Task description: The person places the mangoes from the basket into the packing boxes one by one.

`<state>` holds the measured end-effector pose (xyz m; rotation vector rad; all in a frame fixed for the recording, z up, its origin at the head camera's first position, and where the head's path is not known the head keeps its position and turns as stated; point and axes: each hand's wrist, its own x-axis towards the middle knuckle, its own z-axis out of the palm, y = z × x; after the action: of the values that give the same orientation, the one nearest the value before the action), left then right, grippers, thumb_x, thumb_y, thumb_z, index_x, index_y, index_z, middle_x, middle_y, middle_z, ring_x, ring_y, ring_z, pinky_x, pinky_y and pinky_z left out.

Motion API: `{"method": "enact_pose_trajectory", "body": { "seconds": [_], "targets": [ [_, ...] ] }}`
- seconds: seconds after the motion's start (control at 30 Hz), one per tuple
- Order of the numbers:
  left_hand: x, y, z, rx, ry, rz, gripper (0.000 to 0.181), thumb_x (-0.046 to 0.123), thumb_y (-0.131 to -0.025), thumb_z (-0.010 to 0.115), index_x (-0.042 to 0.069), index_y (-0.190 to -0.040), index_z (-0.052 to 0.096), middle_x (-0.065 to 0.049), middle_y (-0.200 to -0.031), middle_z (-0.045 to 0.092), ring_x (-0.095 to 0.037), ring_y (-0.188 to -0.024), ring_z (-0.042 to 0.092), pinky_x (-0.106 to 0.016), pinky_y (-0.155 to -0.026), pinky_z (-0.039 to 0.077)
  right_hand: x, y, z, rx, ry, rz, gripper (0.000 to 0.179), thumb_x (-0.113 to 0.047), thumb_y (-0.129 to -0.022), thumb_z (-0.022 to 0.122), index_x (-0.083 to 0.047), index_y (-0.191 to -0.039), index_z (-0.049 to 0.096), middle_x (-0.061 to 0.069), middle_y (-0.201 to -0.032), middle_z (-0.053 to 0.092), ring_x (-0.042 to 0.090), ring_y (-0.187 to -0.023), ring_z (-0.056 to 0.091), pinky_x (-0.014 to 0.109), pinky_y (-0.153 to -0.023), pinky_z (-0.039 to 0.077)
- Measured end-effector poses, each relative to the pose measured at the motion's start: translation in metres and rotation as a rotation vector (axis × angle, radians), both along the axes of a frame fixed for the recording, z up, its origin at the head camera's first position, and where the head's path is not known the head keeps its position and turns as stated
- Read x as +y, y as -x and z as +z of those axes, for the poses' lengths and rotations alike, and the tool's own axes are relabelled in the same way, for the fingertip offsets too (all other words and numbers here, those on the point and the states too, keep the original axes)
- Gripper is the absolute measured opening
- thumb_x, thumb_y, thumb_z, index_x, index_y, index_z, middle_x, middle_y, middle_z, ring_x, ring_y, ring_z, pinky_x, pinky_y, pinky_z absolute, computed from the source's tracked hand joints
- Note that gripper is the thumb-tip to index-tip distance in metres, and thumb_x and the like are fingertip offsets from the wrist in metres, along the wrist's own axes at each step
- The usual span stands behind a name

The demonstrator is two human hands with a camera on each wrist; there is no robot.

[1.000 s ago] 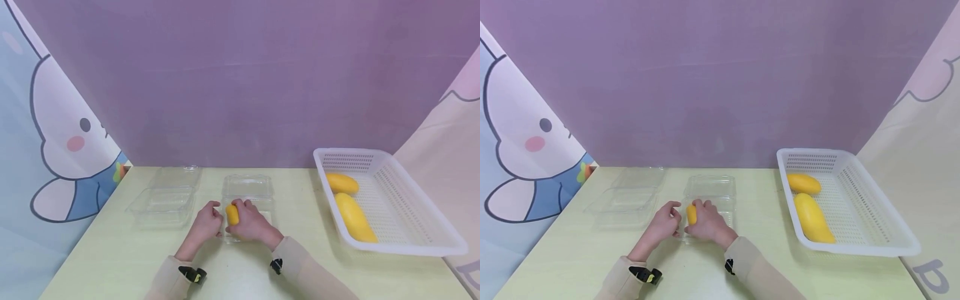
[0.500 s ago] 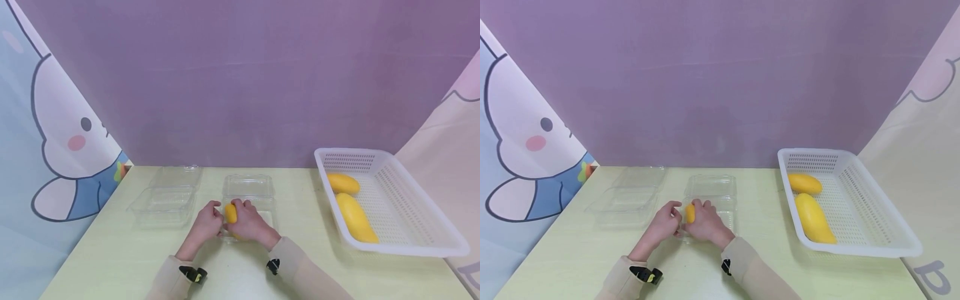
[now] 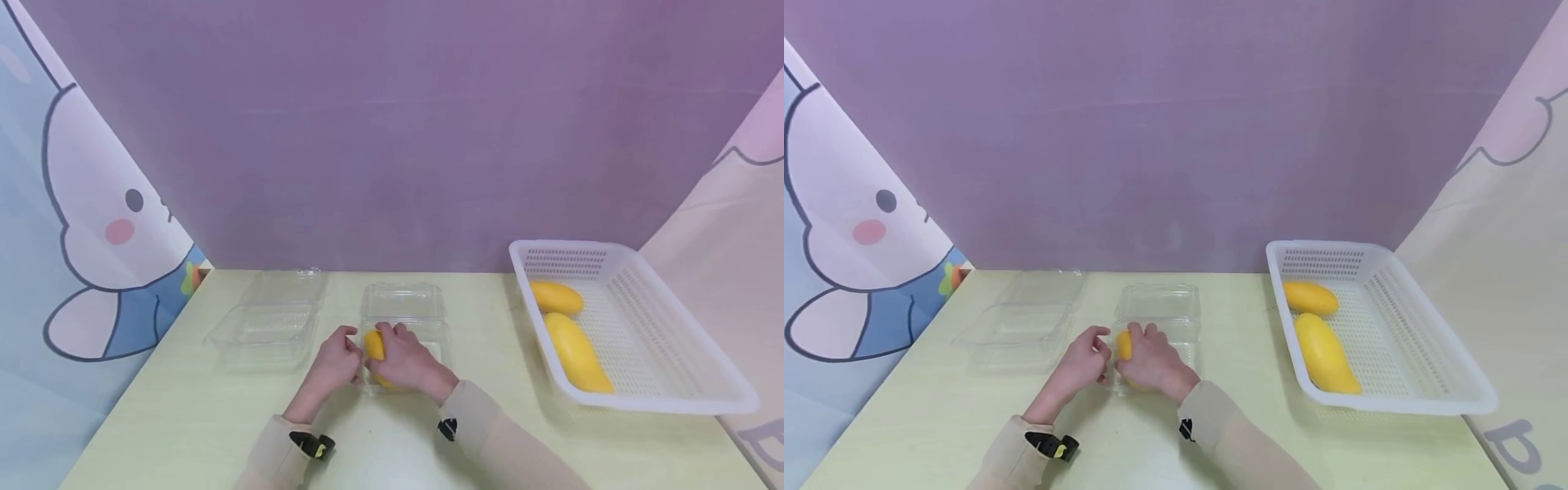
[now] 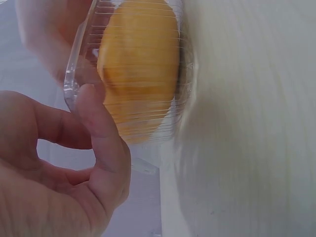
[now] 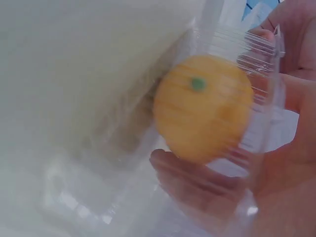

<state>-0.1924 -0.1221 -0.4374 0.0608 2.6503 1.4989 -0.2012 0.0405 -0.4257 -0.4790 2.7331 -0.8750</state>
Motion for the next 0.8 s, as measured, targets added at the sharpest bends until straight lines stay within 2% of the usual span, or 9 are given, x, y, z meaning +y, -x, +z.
{"method": "enact_pose_trajectory", "body": {
  "seconds": [0.17,0.43,0.53,0.7,0.8],
  "targets": [
    [-0.001,0.002,-0.002,-0.001,-0.001,0.002,0.051,-0.001,-0.090,0.050,-0.011,-0.140,0.045,-0.012,-0.091,0.056,-0.017,-0.053,0.058,-0.032,-0.053,0.053,0.002,-0.001,0.015,0.040,-0.100,0.039,0.067,-0.040,-0.093,0.064,-0.006,-0.147,0.045,0.010,-0.107,0.051,0.024,-0.087,0.051,0.037,-0.066,0.049],
    [-0.001,0.004,-0.005,-0.016,-0.003,0.003,0.050,0.000,-0.092,0.051,-0.010,-0.140,0.045,-0.012,-0.092,0.055,-0.018,-0.054,0.058,-0.033,-0.054,0.053,0.008,-0.003,0.031,0.044,-0.206,0.077,0.068,-0.045,-0.094,0.061,-0.008,-0.149,0.045,0.009,-0.106,0.054,0.024,-0.087,0.051,0.038,-0.069,0.048],
    [-0.001,0.004,-0.004,-0.019,-0.002,-0.001,0.050,0.000,-0.092,0.051,-0.010,-0.140,0.045,-0.012,-0.092,0.055,-0.017,-0.055,0.058,-0.033,-0.054,0.053,0.011,-0.004,0.036,0.051,-0.240,0.075,0.069,-0.047,-0.094,0.061,-0.010,-0.150,0.045,0.010,-0.114,0.054,0.027,-0.094,0.052,0.042,-0.074,0.049],
    [-0.001,0.004,-0.003,-0.027,-0.006,0.009,0.049,0.000,-0.093,0.051,-0.009,-0.141,0.045,-0.012,-0.094,0.055,-0.017,-0.055,0.059,-0.033,-0.055,0.054,0.017,-0.005,0.046,0.059,-0.296,0.080,0.071,-0.051,-0.096,0.060,-0.012,-0.153,0.042,0.015,-0.134,0.052,0.036,-0.115,0.053,0.053,-0.092,0.049],
    [-0.001,0.004,-0.004,-0.029,-0.002,0.018,0.049,0.001,-0.093,0.051,-0.009,-0.140,0.046,-0.012,-0.094,0.055,-0.018,-0.055,0.059,-0.033,-0.055,0.054,0.021,-0.006,0.052,0.065,-0.325,0.088,0.073,-0.051,-0.096,0.061,-0.012,-0.155,0.041,0.017,-0.140,0.050,0.038,-0.122,0.051,0.054,-0.098,0.047]
  ]
}}
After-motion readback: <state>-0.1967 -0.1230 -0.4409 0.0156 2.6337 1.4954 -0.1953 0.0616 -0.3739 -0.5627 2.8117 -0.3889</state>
